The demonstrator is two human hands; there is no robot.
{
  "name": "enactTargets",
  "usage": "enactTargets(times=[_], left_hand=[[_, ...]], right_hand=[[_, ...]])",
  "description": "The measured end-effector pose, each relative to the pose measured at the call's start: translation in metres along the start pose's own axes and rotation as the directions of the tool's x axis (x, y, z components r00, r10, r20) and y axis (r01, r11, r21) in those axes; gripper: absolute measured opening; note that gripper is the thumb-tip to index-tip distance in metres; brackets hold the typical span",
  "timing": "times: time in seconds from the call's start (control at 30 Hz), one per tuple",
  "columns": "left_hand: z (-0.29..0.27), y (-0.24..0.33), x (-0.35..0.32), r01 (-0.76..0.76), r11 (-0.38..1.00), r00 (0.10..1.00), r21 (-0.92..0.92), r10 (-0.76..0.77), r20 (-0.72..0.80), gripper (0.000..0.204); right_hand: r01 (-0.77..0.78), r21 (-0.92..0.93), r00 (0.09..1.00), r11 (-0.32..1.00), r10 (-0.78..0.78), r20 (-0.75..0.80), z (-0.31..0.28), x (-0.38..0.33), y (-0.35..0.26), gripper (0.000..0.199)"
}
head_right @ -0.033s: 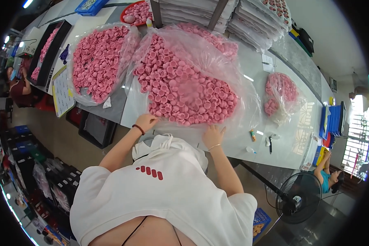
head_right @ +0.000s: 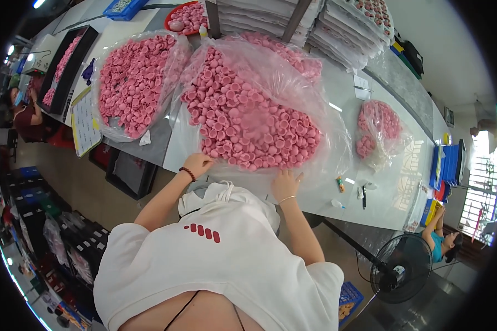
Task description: Sorting pink plastic toy parts into bags and applying production labels in a factory environment.
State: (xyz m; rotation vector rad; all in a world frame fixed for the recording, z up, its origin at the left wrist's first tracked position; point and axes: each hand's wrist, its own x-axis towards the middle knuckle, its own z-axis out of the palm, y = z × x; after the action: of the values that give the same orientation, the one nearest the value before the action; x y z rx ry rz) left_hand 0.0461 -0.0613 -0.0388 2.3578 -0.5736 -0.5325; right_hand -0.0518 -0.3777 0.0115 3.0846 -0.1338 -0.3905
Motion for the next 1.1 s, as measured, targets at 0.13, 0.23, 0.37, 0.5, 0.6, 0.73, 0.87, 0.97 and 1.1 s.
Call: enactTargets(times=[0.13,0.23,0.37,0.5,0.6,0.73,0.87,0.97,1.1], left_hand=[[-0.025,0.039,0.006,0.124,0.986,0.981,-0.110,-0.138,-0.136,0.023],[-0.036,0.039,0.005,0.144,0.863,0.895,0.484,0.095,-0.436,0.042],[-0.027,-0.010,-0.007,0.207,0.919,0.978,0.336,-0.186,-0.096,0.071],[-0.029,-0.005,-0.010,0.281,0.893,0.960,0.351,-0.258,-0.111,0.069],[-0.012,-0.012,-0.002,0.362,0.862,0.932,0.355,-0.332,-0.143,0.060],[-0.018,-0.007,0.015,0.212,0.965,0.920,0.152,-0.145,-0.363,0.057],[-0.038,0.041,0.044,-0.083,0.997,0.847,-0.012,0.064,-0.528,0.072],[-0.038,0.036,0.065,0.028,0.990,0.889,0.137,0.038,-0.456,0.090],[-0.038,0.016,0.075,0.132,0.985,0.893,0.109,-0.071,-0.444,0.097]], right_hand=[[-0.081,-0.052,0.988,0.995,0.087,0.130,-0.001,0.000,-0.015,0.040],[-0.090,-0.081,0.987,0.993,0.099,0.127,-0.024,0.005,-0.029,0.045],[-0.039,0.172,0.998,0.984,0.045,-0.033,-0.061,0.026,-0.046,0.054],[0.118,0.368,0.887,0.922,0.069,-0.457,-0.044,0.089,-0.031,0.067],[-0.168,0.539,0.926,0.825,0.320,-0.202,-0.050,0.143,-0.019,0.074],[-0.307,0.435,0.951,0.847,0.294,0.098,-0.071,0.185,-0.029,0.087],[-0.085,0.482,0.996,0.872,0.058,0.072,-0.051,0.201,-0.063,0.086],[0.023,0.414,0.999,0.910,-0.037,0.027,-0.049,0.186,-0.111,0.081],[0.061,0.407,0.994,0.911,-0.017,-0.109,-0.041,0.173,-0.141,0.074]])
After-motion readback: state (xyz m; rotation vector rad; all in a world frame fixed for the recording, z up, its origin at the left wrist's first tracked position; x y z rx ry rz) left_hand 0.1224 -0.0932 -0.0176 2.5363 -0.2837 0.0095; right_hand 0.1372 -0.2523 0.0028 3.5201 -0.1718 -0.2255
